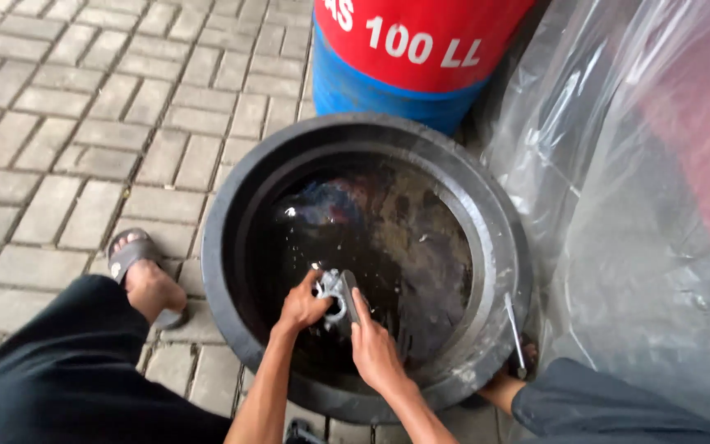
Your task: A person is scrubbing a metal engine component using a brush inside a basin filled with cleaning fluid.
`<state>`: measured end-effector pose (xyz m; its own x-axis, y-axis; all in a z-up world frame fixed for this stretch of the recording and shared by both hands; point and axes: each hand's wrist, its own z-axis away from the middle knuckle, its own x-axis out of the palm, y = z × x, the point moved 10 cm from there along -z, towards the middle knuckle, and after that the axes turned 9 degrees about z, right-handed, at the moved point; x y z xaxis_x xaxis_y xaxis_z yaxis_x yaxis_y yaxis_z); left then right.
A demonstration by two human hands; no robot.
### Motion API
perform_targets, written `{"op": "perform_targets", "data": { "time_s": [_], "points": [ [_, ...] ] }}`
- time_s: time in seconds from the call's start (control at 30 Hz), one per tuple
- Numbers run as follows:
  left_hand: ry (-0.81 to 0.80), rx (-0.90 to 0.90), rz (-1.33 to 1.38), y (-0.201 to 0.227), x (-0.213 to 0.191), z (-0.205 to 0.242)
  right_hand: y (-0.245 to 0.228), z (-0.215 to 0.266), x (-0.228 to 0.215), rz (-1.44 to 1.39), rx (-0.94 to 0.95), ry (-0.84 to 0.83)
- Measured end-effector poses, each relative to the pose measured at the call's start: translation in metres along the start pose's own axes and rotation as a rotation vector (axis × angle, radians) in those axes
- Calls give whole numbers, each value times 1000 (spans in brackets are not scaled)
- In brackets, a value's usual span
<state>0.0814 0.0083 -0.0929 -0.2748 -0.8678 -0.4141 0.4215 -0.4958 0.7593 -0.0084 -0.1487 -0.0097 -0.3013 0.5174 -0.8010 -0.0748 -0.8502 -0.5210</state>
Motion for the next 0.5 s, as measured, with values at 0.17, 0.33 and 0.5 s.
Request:
{"op": "perform_targets", "data": {
  "time_s": [0.17, 0.33, 0.5],
  "points": [
    [-28, 26, -75, 7, 6, 1, -5, -5, -14, 204, 126, -106],
    [44, 7, -65, 13, 6, 12, -8, -48, -15, 185, 53, 37],
    [58, -54, 6, -8, 3, -3, 4, 11, -15, 104, 74, -131]
  ]
}}
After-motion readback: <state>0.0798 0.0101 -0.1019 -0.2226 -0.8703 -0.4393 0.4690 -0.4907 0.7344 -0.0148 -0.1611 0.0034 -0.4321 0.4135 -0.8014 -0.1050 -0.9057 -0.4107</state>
